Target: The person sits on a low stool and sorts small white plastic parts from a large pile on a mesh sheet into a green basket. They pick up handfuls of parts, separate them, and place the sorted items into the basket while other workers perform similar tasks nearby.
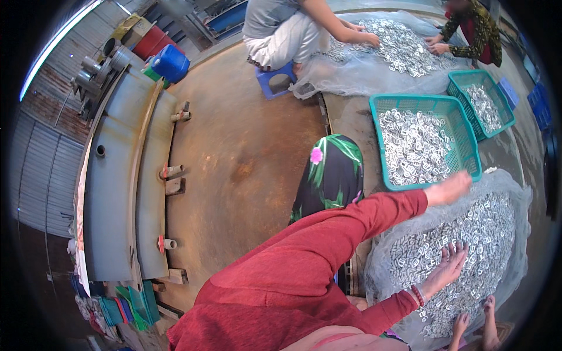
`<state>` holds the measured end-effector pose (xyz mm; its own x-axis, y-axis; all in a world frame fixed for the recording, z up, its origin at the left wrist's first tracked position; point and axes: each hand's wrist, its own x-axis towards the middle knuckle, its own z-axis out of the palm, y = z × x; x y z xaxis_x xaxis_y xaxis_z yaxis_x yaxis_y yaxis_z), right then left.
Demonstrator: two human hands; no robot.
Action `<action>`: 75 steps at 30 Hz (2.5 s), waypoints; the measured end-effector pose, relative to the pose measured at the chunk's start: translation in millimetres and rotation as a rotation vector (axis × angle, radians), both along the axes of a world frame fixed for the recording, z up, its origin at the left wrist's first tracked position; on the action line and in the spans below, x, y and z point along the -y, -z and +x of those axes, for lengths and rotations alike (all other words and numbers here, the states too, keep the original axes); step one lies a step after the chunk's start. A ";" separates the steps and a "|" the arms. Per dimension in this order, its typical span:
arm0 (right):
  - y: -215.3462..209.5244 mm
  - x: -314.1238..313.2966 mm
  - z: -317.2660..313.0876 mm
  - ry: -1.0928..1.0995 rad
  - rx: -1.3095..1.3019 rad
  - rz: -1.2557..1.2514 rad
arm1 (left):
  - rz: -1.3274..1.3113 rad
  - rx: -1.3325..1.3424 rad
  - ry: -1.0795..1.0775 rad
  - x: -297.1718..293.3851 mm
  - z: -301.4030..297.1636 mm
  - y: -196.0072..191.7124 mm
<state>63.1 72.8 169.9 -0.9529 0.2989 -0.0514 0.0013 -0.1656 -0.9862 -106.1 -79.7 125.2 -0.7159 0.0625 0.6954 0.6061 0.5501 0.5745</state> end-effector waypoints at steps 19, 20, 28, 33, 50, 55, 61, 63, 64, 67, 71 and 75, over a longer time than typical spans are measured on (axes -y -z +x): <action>15.6 -15.8 15.5 -0.073 0.122 -0.211 | 0.118 0.406 0.513 -17.7 136.5 -51.5; 9.7 -10.4 13.9 -0.071 0.104 -0.232 | 0.157 0.403 0.473 -16.9 137.4 -51.1; 2.3 9.1 11.9 0.071 0.012 -0.050 | 0.067 0.462 0.436 -2.0 138.2 -66.9; -8.7 8.8 30.4 -0.046 0.050 -0.127 | -0.095 0.699 0.578 12.6 138.3 -71.8; 26.9 -10.1 12.6 -0.045 0.221 -0.413 | 0.015 0.673 0.671 -2.1 118.0 -62.9; 32.9 -20.0 30.5 -0.070 0.211 -0.549 | -0.161 0.557 0.748 -11.0 122.4 -52.0; 51.5 -37.2 40.7 0.026 0.224 -0.474 | -0.616 0.564 0.663 -3.3 120.6 -39.0; 50.1 -44.8 44.0 0.088 0.212 -0.352 | -0.545 0.657 0.612 -0.6 123.4 -30.8; 44.5 -43.0 45.6 0.171 0.209 -0.211 | -0.373 0.610 0.587 -4.8 126.6 -24.4; 28.8 -28.5 43.1 0.088 0.119 0.079 | 0.863 1.449 0.777 -21.5 140.7 15.8; 20.2 -4.0 38.7 0.003 0.025 0.480 | 1.712 1.745 0.734 -34.2 163.6 59.0; 37.6 -37.1 39.7 0.223 0.051 0.392 | 2.233 1.624 1.016 -10.0 114.5 54.7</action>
<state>102.8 109.9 132.3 -0.8620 0.5033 0.0613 0.0583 0.2185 -0.9741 8.4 -69.7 70.5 -0.5992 0.7775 -0.1909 -0.6826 -0.6207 -0.3856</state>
